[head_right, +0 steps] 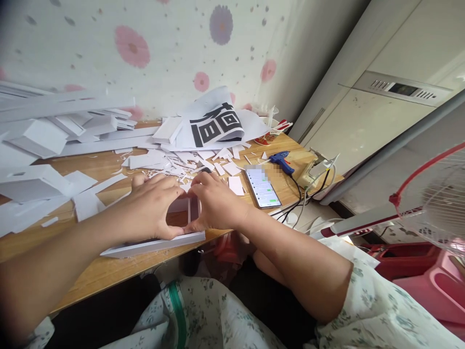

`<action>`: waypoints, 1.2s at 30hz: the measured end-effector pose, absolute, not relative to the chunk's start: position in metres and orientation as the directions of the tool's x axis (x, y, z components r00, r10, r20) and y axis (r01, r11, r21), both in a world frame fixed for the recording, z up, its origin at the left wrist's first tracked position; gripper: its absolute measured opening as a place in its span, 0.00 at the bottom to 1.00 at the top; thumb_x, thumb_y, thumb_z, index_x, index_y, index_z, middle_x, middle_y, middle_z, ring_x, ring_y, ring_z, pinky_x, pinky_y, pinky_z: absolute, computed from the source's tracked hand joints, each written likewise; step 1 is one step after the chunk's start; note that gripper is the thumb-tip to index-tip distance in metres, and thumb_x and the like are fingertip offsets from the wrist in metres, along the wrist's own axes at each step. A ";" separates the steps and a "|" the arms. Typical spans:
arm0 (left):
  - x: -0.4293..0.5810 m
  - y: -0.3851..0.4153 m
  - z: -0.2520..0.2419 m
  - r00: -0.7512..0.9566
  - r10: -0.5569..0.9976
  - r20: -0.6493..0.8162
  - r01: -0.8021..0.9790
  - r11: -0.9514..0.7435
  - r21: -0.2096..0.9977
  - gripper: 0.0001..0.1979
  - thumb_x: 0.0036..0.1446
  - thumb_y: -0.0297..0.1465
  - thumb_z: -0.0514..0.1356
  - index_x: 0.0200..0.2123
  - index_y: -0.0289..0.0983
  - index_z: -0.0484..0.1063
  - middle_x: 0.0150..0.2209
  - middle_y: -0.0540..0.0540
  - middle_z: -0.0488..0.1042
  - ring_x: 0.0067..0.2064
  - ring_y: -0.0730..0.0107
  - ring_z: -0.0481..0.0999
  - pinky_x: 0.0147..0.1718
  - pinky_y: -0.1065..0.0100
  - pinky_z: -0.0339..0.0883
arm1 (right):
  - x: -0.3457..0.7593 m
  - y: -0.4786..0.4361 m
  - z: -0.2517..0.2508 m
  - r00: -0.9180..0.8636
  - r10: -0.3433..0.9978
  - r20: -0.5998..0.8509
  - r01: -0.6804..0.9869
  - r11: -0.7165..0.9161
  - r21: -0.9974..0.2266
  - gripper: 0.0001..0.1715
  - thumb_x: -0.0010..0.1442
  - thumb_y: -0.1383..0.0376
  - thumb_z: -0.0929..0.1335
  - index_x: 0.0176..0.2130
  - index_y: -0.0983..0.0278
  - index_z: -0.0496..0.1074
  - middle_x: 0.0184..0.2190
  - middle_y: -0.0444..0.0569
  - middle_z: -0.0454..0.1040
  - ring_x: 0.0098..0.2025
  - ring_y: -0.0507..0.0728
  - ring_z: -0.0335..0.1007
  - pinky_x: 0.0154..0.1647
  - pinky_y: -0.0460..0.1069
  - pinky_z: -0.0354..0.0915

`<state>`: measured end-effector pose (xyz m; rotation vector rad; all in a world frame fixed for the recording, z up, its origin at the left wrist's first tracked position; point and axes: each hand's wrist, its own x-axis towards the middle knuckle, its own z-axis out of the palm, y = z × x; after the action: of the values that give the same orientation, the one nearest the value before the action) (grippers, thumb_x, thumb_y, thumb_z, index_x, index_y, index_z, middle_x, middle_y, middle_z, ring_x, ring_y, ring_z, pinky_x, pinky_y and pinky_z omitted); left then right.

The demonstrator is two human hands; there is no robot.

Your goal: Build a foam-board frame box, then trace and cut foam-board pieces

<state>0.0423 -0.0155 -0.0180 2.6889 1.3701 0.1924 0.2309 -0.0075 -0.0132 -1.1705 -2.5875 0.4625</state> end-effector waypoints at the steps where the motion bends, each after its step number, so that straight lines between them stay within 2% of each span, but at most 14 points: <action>1: 0.042 -0.015 -0.018 0.578 0.814 0.058 0.798 -0.579 0.167 0.27 0.44 0.54 0.61 0.38 0.38 0.70 0.39 0.43 0.69 0.46 0.50 0.67 0.47 0.46 0.54 | 0.231 -0.009 -0.014 -0.630 0.770 0.101 0.680 0.610 -0.406 0.38 0.38 0.54 0.81 0.45 0.69 0.75 0.50 0.60 0.66 0.52 0.66 0.63 0.55 0.60 0.63; 8: 0.045 -0.017 -0.020 0.539 0.840 0.064 0.821 -0.541 0.181 0.26 0.41 0.50 0.62 0.40 0.39 0.72 0.42 0.41 0.72 0.49 0.45 0.68 0.47 0.45 0.54 | 0.235 -0.021 -0.016 -0.590 0.800 0.112 0.694 0.573 -0.437 0.39 0.44 0.56 0.79 0.53 0.66 0.72 0.51 0.59 0.65 0.54 0.66 0.62 0.58 0.62 0.61; 11: 0.046 -0.017 -0.023 0.514 0.853 0.089 0.835 -0.521 0.176 0.24 0.40 0.50 0.61 0.38 0.40 0.73 0.42 0.41 0.72 0.49 0.43 0.69 0.46 0.44 0.55 | 0.238 -0.026 -0.014 -0.587 0.794 0.160 0.646 0.578 -0.499 0.39 0.45 0.55 0.79 0.53 0.66 0.71 0.51 0.59 0.66 0.54 0.65 0.63 0.57 0.61 0.62; 13: 0.045 -0.016 -0.026 0.510 0.853 0.110 0.836 -0.521 0.173 0.22 0.41 0.50 0.61 0.35 0.41 0.73 0.41 0.41 0.73 0.48 0.42 0.70 0.45 0.44 0.56 | 0.242 -0.027 -0.012 -0.563 0.786 0.254 0.583 0.596 -0.553 0.29 0.49 0.60 0.78 0.48 0.67 0.72 0.48 0.57 0.68 0.51 0.61 0.65 0.54 0.57 0.64; 15: 0.043 -0.015 -0.029 0.519 0.840 0.158 0.825 -0.540 0.166 0.21 0.41 0.50 0.61 0.34 0.42 0.72 0.41 0.41 0.74 0.48 0.43 0.70 0.46 0.44 0.55 | 0.245 -0.026 -0.012 -0.503 0.782 0.368 0.523 0.614 -0.591 0.15 0.52 0.66 0.75 0.40 0.66 0.72 0.42 0.53 0.70 0.45 0.57 0.67 0.49 0.54 0.66; 17: 0.039 -0.014 -0.028 0.524 0.820 0.229 0.813 -0.562 0.153 0.23 0.40 0.51 0.62 0.36 0.42 0.73 0.42 0.41 0.74 0.48 0.42 0.71 0.46 0.44 0.55 | 0.249 -0.024 -0.012 -0.417 0.797 0.437 0.466 0.600 -0.650 0.08 0.53 0.70 0.73 0.32 0.65 0.69 0.35 0.48 0.71 0.39 0.53 0.68 0.43 0.51 0.66; 19: 0.035 -0.014 -0.023 0.519 0.800 0.301 0.805 -0.576 0.144 0.24 0.39 0.50 0.62 0.38 0.43 0.72 0.42 0.42 0.75 0.47 0.42 0.71 0.44 0.45 0.55 | 0.251 -0.022 -0.013 -0.343 0.843 0.414 0.366 0.526 -0.768 0.10 0.51 0.69 0.73 0.28 0.64 0.68 0.30 0.44 0.70 0.33 0.51 0.67 0.38 0.49 0.65; 21: 0.031 -0.016 -0.014 0.515 0.778 0.361 0.795 -0.591 0.139 0.23 0.40 0.49 0.63 0.39 0.44 0.72 0.41 0.44 0.74 0.46 0.44 0.72 0.43 0.47 0.55 | 0.254 -0.019 -0.012 -0.282 0.903 0.324 0.217 0.389 -0.895 0.13 0.50 0.64 0.75 0.25 0.64 0.67 0.24 0.41 0.69 0.28 0.50 0.65 0.32 0.48 0.64; 23: 0.028 -0.020 -0.002 0.507 0.760 0.408 0.790 -0.598 0.133 0.21 0.41 0.47 0.64 0.38 0.45 0.71 0.40 0.45 0.74 0.45 0.46 0.72 0.42 0.49 0.54 | 0.257 -0.016 -0.011 -0.228 0.943 0.241 0.080 0.264 -0.961 0.16 0.47 0.59 0.76 0.24 0.63 0.68 0.20 0.40 0.68 0.23 0.49 0.62 0.26 0.46 0.61; 25: 0.027 -0.025 0.008 0.500 0.740 0.450 0.790 -0.603 0.112 0.20 0.42 0.45 0.64 0.39 0.44 0.70 0.40 0.45 0.73 0.45 0.47 0.71 0.43 0.49 0.54 | 0.261 -0.013 -0.009 -0.162 0.961 0.224 -0.001 0.227 -0.974 0.18 0.45 0.56 0.77 0.23 0.63 0.69 0.18 0.41 0.69 0.21 0.49 0.62 0.22 0.46 0.59; 28: 0.026 -0.031 0.017 0.494 0.690 0.529 0.798 -0.602 0.040 0.20 0.43 0.43 0.64 0.40 0.41 0.69 0.41 0.43 0.73 0.46 0.47 0.71 0.42 0.50 0.54 | 0.265 -0.009 -0.007 -0.114 0.959 0.260 -0.081 0.251 -0.965 0.20 0.44 0.54 0.78 0.22 0.63 0.71 0.19 0.43 0.73 0.23 0.50 0.66 0.24 0.46 0.61; 32: 0.023 -0.030 0.019 0.468 0.643 0.606 0.823 -0.566 -0.035 0.23 0.40 0.44 0.65 0.40 0.40 0.69 0.41 0.41 0.73 0.45 0.44 0.70 0.40 0.50 0.55 | 0.265 -0.005 -0.011 -0.174 0.947 0.270 -0.113 0.253 -0.961 0.22 0.46 0.50 0.77 0.23 0.63 0.71 0.20 0.44 0.75 0.23 0.50 0.68 0.27 0.46 0.63; 36: 0.019 -0.028 0.021 0.433 0.643 0.632 0.847 -0.530 -0.041 0.21 0.42 0.41 0.64 0.40 0.40 0.68 0.41 0.41 0.73 0.47 0.42 0.70 0.42 0.46 0.55 | 0.258 -0.008 -0.014 -0.237 0.933 0.272 -0.089 0.258 -0.962 0.24 0.49 0.47 0.75 0.25 0.63 0.69 0.18 0.42 0.73 0.21 0.50 0.67 0.26 0.46 0.64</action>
<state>0.0191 -0.0276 0.0209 2.9455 1.6030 1.0121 0.2579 -0.0083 -0.0135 -0.8367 -1.4607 1.2038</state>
